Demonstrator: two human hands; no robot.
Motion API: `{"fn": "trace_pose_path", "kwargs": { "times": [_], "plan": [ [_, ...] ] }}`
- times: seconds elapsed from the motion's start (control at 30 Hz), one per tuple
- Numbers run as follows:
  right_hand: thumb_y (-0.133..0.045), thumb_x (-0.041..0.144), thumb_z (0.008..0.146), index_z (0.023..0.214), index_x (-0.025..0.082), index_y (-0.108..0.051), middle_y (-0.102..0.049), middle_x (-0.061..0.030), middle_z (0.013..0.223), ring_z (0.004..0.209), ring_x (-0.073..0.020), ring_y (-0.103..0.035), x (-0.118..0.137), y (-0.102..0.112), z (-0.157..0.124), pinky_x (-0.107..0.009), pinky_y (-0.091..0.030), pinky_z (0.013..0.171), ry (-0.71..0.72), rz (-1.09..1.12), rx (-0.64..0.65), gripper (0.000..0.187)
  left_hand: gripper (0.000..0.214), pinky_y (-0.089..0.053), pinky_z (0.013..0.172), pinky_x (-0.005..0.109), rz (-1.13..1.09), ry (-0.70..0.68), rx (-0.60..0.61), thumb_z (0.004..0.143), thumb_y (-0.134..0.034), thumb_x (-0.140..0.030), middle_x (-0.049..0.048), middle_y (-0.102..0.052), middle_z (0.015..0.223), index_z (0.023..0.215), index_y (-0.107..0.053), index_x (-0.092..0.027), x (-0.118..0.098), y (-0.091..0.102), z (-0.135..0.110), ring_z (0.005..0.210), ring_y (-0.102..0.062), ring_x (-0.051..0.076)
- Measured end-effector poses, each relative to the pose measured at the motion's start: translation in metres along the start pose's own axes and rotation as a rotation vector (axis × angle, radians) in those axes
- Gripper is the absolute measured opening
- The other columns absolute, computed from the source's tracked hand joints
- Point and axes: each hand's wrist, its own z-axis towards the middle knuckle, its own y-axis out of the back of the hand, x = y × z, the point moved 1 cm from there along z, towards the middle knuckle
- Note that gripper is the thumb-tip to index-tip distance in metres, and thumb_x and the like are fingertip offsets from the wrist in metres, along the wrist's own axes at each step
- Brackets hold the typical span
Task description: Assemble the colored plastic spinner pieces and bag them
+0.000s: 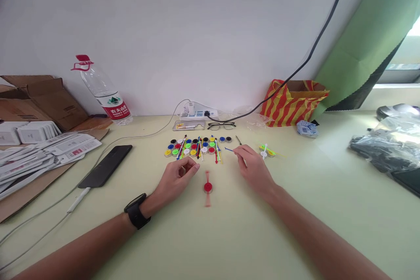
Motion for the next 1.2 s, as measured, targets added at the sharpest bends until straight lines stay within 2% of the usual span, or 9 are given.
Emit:
{"fn": "trace_pose_path", "kwargs": {
  "times": [0.13,0.23,0.47,0.67,0.8,1.2],
  "plan": [
    [-0.042,0.022,0.1,0.099,0.023,-0.067,-0.069,-0.0103,0.102,0.094,-0.0255,-0.067,-0.003,0.002,0.003,-0.04,-0.054,0.084,-0.017,0.0,-0.069,0.025,0.029,-0.034,0.054,0.025,0.003,-0.005,-0.004,0.098,-0.057,-0.04,-0.0024,-0.057,0.069,0.078,-0.061,-0.019,0.0,0.0,0.0,0.061,-0.046,0.012],
    [-0.042,0.02,0.098,0.101,0.022,-0.069,-0.07,-0.0104,0.107,0.095,-0.0251,-0.068,-0.01,0.0,0.004,-0.04,-0.055,0.085,-0.036,0.002,-0.06,0.027,0.029,-0.034,0.054,0.025,-0.001,-0.005,-0.003,0.098,-0.057,-0.04,-0.0024,-0.057,0.07,0.079,-0.061,-0.019,0.0,0.0,0.0,0.061,-0.047,0.012],
    [-0.042,0.016,0.096,0.111,0.024,-0.075,-0.073,-0.0081,0.12,0.111,-0.0263,-0.069,-0.023,-0.005,0.004,-0.046,-0.053,0.099,-0.081,0.02,-0.043,0.037,0.03,-0.034,0.054,0.025,-0.006,-0.013,-0.004,0.097,-0.056,-0.042,-0.0015,-0.058,0.07,0.078,-0.062,-0.019,0.001,-0.001,0.0,0.062,-0.048,0.013],
    [-0.044,0.021,0.099,0.112,0.023,-0.075,-0.071,-0.0102,0.116,0.102,-0.0256,-0.069,-0.022,-0.006,0.004,-0.043,-0.056,0.09,-0.085,0.04,-0.051,0.034,0.029,-0.035,0.055,0.025,-0.011,-0.012,-0.006,0.097,-0.057,-0.04,-0.0022,-0.057,0.07,0.078,-0.061,-0.019,0.001,-0.001,0.0,0.062,-0.047,0.012],
    [-0.045,0.022,0.099,0.112,0.023,-0.076,-0.072,-0.01,0.116,0.108,-0.0266,-0.069,-0.023,-0.008,0.005,-0.047,-0.053,0.099,-0.071,0.051,-0.058,0.033,0.029,-0.035,0.055,0.025,-0.006,-0.015,-0.002,0.098,-0.057,-0.04,-0.002,-0.058,0.071,0.079,-0.061,-0.019,0.002,-0.001,0.0,0.062,-0.048,0.013],
    [-0.046,0.024,0.1,0.123,0.023,-0.074,-0.069,-0.0102,0.134,0.125,-0.028,-0.065,-0.026,-0.012,0.007,-0.048,-0.052,0.108,-0.06,0.057,0.065,0.036,0.028,-0.034,0.055,0.026,-0.002,-0.001,-0.002,0.097,-0.057,-0.04,-0.0021,-0.058,0.07,0.078,-0.062,-0.02,0.001,-0.001,0.0,0.062,-0.048,0.013]
  ]
}}
